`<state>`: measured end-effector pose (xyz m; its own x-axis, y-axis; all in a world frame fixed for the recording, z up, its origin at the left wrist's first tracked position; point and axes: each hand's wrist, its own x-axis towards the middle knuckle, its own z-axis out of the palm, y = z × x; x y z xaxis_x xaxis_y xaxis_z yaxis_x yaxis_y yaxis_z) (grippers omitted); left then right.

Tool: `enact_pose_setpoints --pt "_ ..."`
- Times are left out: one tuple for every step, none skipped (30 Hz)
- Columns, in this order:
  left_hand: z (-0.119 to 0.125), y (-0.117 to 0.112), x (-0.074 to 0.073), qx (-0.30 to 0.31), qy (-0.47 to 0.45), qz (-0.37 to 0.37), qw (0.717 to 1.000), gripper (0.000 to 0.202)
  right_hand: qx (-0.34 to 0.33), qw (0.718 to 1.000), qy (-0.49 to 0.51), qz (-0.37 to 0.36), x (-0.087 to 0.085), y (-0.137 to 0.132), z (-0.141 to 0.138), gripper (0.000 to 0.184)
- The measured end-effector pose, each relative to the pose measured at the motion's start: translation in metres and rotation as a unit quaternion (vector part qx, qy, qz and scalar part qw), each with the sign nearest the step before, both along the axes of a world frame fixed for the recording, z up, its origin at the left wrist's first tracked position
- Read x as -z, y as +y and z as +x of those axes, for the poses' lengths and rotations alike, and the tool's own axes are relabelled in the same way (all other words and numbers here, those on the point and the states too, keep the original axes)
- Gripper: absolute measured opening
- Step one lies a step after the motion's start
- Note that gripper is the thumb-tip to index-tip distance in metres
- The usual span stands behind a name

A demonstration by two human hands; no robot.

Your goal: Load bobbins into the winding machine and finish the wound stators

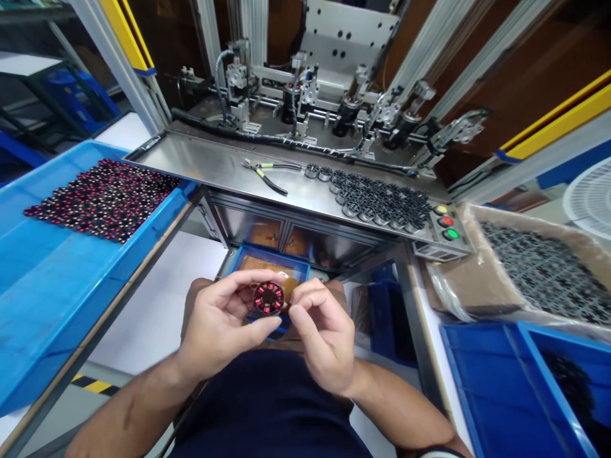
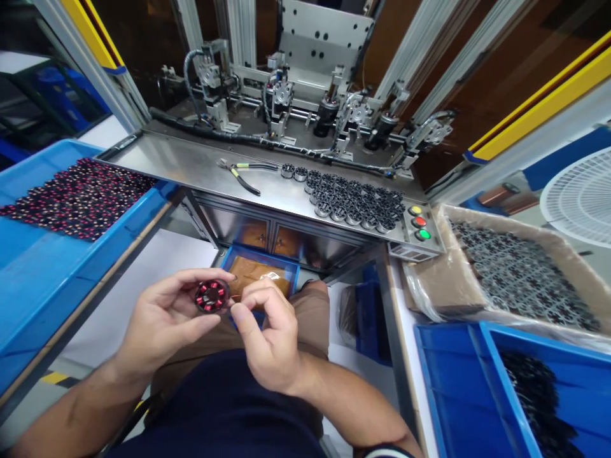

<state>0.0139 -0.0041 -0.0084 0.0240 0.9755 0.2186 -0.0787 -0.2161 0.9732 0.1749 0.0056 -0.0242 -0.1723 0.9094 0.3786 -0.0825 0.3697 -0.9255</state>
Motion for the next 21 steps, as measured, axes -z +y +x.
enact_pose_setpoints --pt "0.000 0.001 0.001 -0.005 0.008 0.013 1.000 0.042 -0.002 1.000 0.002 -0.001 0.000 0.000 0.000 0.009" --pt "0.000 0.001 0.002 -0.020 0.026 0.039 0.999 0.043 -0.005 1.000 0.005 -0.006 0.000 0.000 0.000 0.007" --pt "-0.001 0.001 0.004 -0.039 0.053 0.070 0.995 0.043 -0.010 1.000 0.008 -0.012 0.000 0.001 0.000 0.006" --pt "-0.001 0.001 0.005 -0.057 0.084 0.104 0.989 0.044 -0.017 1.000 0.011 -0.017 0.000 0.002 0.000 0.007" --pt "-0.001 0.001 0.007 -0.070 0.115 0.138 0.981 0.046 -0.028 0.999 0.011 -0.022 -0.001 0.003 0.000 0.011" --pt "-0.001 0.000 0.008 -0.078 0.144 0.167 0.972 0.048 -0.040 0.999 0.009 -0.025 -0.002 0.004 -0.001 0.014" --pt "-0.001 0.000 0.008 -0.084 0.170 0.192 0.963 0.051 -0.051 0.998 0.007 -0.028 -0.003 0.005 -0.001 0.014" --pt "-0.001 0.000 0.009 -0.091 0.193 0.211 0.954 0.052 -0.059 0.998 0.005 -0.031 -0.004 0.005 -0.002 0.012" --pt "-0.001 -0.001 0.009 -0.101 0.209 0.224 0.947 0.053 -0.060 0.997 0.008 -0.038 -0.005 0.005 -0.003 0.010" --pt "0.000 -0.001 0.009 -0.111 0.217 0.231 0.942 0.054 -0.055 0.997 0.015 -0.049 -0.006 0.005 -0.005 0.010" --pt "0.000 -0.001 0.010 -0.117 0.220 0.233 0.940 0.054 -0.046 0.997 0.024 -0.062 -0.006 0.004 -0.006 0.012" --pt "0.000 -0.001 0.010 -0.121 0.215 0.231 0.941 0.053 -0.034 0.996 0.033 -0.077 -0.006 0.004 -0.008 0.013" --pt "0.000 -0.001 0.011 -0.119 0.206 0.226 0.945 0.053 -0.024 0.995 0.038 -0.090 -0.006 0.003 -0.009 0.014" --pt "0.000 -0.001 0.011 -0.115 0.196 0.218 0.949 0.053 -0.016 0.994 0.040 -0.100 -0.005 0.003 -0.010 0.015" --pt "0.000 -0.001 0.012 -0.110 0.187 0.210 0.953 0.054 -0.013 0.993 0.039 -0.106 -0.004 0.003 -0.011 0.016" --pt "0.000 -0.002 0.013 -0.107 0.179 0.203 0.957 0.054 -0.012 0.993 0.037 -0.111 -0.002 0.003 -0.011 0.016" --pt "-0.001 -0.002 0.013 -0.106 0.172 0.196 0.960 0.054 -0.013 0.993 0.035 -0.115 -0.001 0.003 -0.011 0.016" --pt "-0.001 -0.002 0.013 -0.105 0.169 0.191 0.961 0.055 -0.015 0.992 0.036 -0.118 0.000 0.003 -0.010 0.015" --pt "-0.001 -0.002 0.013 -0.107 0.170 0.191 0.961 0.055 -0.016 0.992 0.040 -0.117 0.001 0.003 -0.009 0.013" --pt "-0.002 -0.002 0.013 -0.110 0.175 0.194 0.959 0.056 -0.016 0.993 0.045 -0.109 0.001 0.004 -0.007 0.009" --pt "-0.002 -0.002 0.012 -0.114 0.182 0.198 0.956 0.056 -0.014 0.994 0.050 -0.093 0.001 0.004 -0.006 0.007"
